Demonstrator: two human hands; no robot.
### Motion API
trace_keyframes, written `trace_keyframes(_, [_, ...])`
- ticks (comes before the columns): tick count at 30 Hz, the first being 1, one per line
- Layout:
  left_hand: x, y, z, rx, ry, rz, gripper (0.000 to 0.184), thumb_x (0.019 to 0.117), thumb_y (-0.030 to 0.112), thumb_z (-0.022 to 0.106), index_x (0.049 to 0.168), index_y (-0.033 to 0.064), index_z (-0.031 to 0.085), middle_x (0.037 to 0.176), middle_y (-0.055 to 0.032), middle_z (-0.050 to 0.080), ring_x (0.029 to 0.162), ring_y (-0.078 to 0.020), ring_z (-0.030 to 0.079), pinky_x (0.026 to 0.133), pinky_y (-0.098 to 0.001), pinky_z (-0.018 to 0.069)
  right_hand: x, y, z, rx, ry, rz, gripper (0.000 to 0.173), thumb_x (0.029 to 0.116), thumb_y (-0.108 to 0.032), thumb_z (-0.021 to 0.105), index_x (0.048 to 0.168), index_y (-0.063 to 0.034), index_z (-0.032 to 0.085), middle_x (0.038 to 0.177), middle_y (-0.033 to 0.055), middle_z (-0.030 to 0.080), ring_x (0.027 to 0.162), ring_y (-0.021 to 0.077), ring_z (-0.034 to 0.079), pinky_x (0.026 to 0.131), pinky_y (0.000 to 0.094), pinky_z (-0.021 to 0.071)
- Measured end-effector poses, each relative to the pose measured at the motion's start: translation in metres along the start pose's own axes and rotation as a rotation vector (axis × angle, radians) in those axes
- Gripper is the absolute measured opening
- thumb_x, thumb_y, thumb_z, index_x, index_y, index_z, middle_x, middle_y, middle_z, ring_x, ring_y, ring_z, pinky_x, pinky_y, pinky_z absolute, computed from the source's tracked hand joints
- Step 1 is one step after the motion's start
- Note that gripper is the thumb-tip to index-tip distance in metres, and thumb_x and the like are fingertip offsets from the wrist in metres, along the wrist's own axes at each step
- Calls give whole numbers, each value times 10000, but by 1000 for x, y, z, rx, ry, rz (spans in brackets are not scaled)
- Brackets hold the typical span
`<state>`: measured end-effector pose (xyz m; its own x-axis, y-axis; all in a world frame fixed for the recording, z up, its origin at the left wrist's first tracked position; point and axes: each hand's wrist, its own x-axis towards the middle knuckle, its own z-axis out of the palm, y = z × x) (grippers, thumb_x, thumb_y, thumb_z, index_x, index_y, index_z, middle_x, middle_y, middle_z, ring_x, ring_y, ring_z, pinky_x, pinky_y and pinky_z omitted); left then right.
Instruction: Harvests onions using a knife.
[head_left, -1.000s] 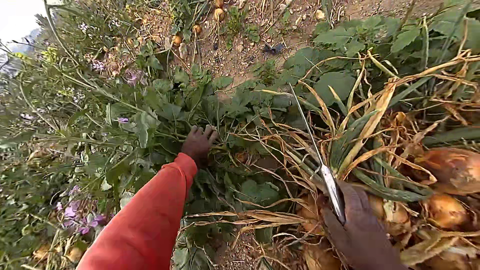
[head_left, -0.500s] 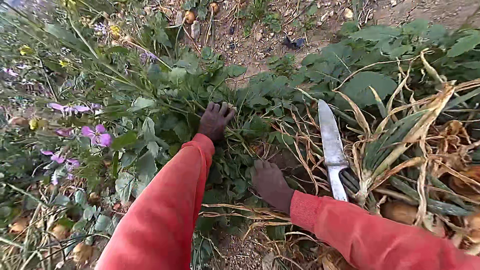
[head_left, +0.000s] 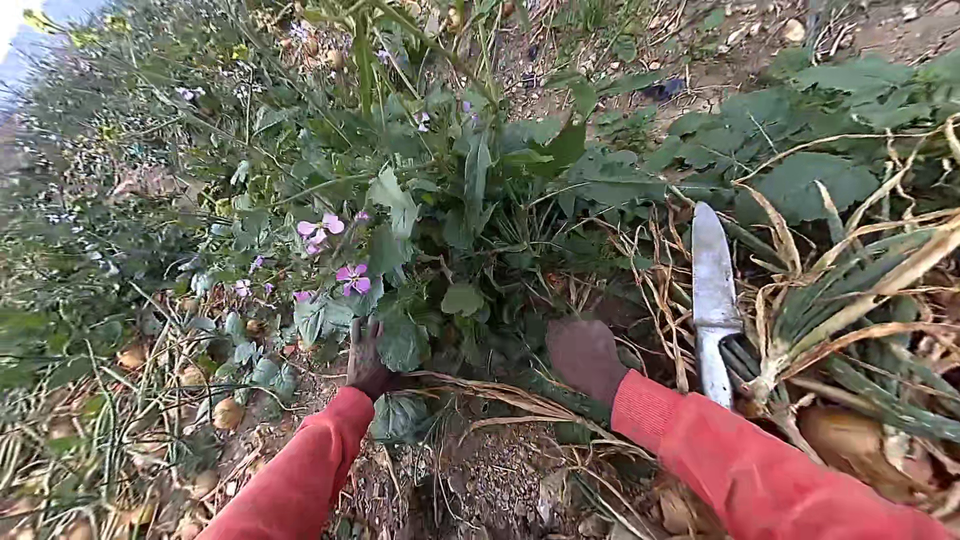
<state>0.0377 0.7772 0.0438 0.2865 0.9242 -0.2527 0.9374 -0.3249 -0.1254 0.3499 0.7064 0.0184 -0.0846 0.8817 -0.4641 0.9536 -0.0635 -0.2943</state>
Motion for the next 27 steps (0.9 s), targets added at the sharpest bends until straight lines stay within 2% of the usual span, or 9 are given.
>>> trace_keyframes(5, [2,7,12,-8,-105,-91,620,955,398,673,1449,41,560,1545,-196,487,1512,-358,330,1261,-582,35,-77,10,30,-86,-239,-24,337,1003,-42,487,1283,130,559,1207,335,633,1086,504,653,872,614,520])
trace_keyframes(7, [3,22,14,-62,-214,-148,583,986,409,626,1431,37,575,1513,-200,519,1478,-356,390,1254,-586,119,-98,31,-9,-104,-480,51,352,999,-90,540,1296,96,569,1273,324,613,1175,501,609,918,647,486])
trace_keyframes(9, [-1,62,-4,-38,-403,-201,488,1061,342,521,1406,2,577,1451,-257,556,1400,-423,484,1165,-622,324,-101,52,-52,-109,-548,79,345,1011,-128,551,1293,65,593,1285,305,615,1213,486,588,936,650,472])
trace_keyframes(11, [-2,102,-22,23,-557,-208,454,1096,220,436,1463,-42,491,1492,-312,483,1397,-476,463,1111,-635,380,-81,63,-68,-39,-328,72,359,1069,-250,500,1282,13,621,1257,261,635,1181,448,613,926,615,480])
trace_keyframes(13, [4,115,-22,29,-609,-225,457,1093,169,432,1494,-50,452,1540,-318,425,1454,-475,390,1155,-628,336,-34,59,-67,-30,-98,42,338,1058,-230,516,1299,-23,630,1278,233,628,1140,429,636,879,584,523])
trace_keyframes(16, [13,110,-29,-14,-730,-188,499,1086,171,486,1495,-105,412,1588,-316,358,1530,-443,265,1248,-548,193,44,51,-53,51,12,-20,322,1012,-118,572,1297,21,627,1380,262,567,1201,456,602,911,614,514])
trace_keyframes(19, [12,103,-31,-47,-775,-204,512,1078,169,511,1478,-133,412,1589,-315,356,1533,-420,269,1257,-510,183,72,39,-40,212,28,-52,417,996,-92,608,1389,36,555,1395,282,542,1221,473,586,976,623,488])
trace_keyframes(22, [11,100,-24,-125,-688,-240,509,1064,176,541,1469,-116,441,1570,-306,395,1518,-411,309,1249,-501,218,68,25,-45,300,-1,-5,383,965,-129,669,1277,72,576,1256,270,625,1164,438,632,967,582,515])
trace_keyframes(27, [5,94,15,-198,-385,-240,532,1047,199,548,1483,-90,449,1576,-301,390,1531,-407,285,1253,-519,206,87,13,-51,122,-107,11,261,1018,-140,583,1129,77,676,1237,285,637,1197,456,606,959,618,483])
